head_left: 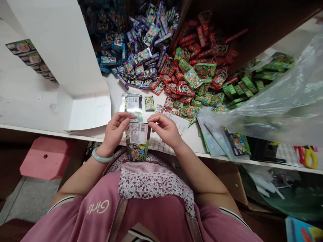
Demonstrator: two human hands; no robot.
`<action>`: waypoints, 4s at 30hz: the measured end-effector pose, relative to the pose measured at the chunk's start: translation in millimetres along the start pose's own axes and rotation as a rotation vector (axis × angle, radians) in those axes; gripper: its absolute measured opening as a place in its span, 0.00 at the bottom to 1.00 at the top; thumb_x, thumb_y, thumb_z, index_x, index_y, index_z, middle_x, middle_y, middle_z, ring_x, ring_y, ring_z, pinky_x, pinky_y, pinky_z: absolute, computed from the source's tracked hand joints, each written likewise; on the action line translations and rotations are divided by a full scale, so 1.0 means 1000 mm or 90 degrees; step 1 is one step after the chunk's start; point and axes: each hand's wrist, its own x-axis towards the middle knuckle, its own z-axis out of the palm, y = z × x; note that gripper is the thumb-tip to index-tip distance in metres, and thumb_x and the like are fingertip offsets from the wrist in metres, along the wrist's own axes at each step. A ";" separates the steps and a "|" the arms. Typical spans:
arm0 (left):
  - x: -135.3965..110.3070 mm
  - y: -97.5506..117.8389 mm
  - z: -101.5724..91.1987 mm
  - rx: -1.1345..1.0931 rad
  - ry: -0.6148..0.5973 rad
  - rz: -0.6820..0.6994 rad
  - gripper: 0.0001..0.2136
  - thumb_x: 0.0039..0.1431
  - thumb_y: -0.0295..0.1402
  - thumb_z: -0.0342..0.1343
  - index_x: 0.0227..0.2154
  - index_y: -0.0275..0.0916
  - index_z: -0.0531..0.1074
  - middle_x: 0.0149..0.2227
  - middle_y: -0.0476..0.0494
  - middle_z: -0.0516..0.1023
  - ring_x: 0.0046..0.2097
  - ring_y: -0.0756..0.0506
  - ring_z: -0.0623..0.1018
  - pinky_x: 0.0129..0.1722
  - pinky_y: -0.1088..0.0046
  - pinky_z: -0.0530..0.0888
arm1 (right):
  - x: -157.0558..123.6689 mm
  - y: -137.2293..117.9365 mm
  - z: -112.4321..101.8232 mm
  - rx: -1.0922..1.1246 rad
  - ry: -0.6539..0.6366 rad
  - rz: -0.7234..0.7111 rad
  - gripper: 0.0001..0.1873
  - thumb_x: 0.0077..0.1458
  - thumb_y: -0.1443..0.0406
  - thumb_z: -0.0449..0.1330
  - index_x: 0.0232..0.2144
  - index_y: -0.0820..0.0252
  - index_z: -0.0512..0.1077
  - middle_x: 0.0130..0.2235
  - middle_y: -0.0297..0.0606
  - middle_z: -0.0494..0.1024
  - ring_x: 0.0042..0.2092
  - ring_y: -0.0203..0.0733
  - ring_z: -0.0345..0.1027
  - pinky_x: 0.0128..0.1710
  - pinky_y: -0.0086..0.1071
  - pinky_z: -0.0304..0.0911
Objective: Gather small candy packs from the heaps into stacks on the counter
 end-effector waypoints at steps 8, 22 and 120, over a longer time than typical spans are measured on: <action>-0.005 0.015 -0.006 0.011 -0.041 0.072 0.09 0.57 0.41 0.67 0.33 0.42 0.79 0.37 0.44 0.85 0.43 0.45 0.84 0.47 0.64 0.82 | 0.000 -0.017 0.003 -0.050 -0.054 -0.070 0.08 0.55 0.59 0.64 0.30 0.55 0.69 0.39 0.36 0.74 0.42 0.38 0.68 0.33 0.31 0.67; -0.002 0.015 -0.029 0.046 -0.209 0.178 0.02 0.63 0.31 0.61 0.37 0.44 0.78 0.40 0.45 0.84 0.45 0.47 0.82 0.49 0.64 0.81 | 0.001 -0.028 0.000 -0.150 -0.129 -0.156 0.06 0.60 0.60 0.63 0.35 0.56 0.72 0.39 0.37 0.76 0.41 0.39 0.71 0.33 0.31 0.68; 0.045 -0.002 -0.028 -0.052 0.228 -0.100 0.13 0.38 0.36 0.73 0.30 0.47 0.79 0.30 0.54 0.80 0.31 0.48 0.75 0.27 0.71 0.75 | 0.095 -0.008 -0.161 -0.653 0.284 0.145 0.20 0.60 0.62 0.63 0.52 0.67 0.73 0.58 0.57 0.72 0.62 0.60 0.62 0.63 0.52 0.56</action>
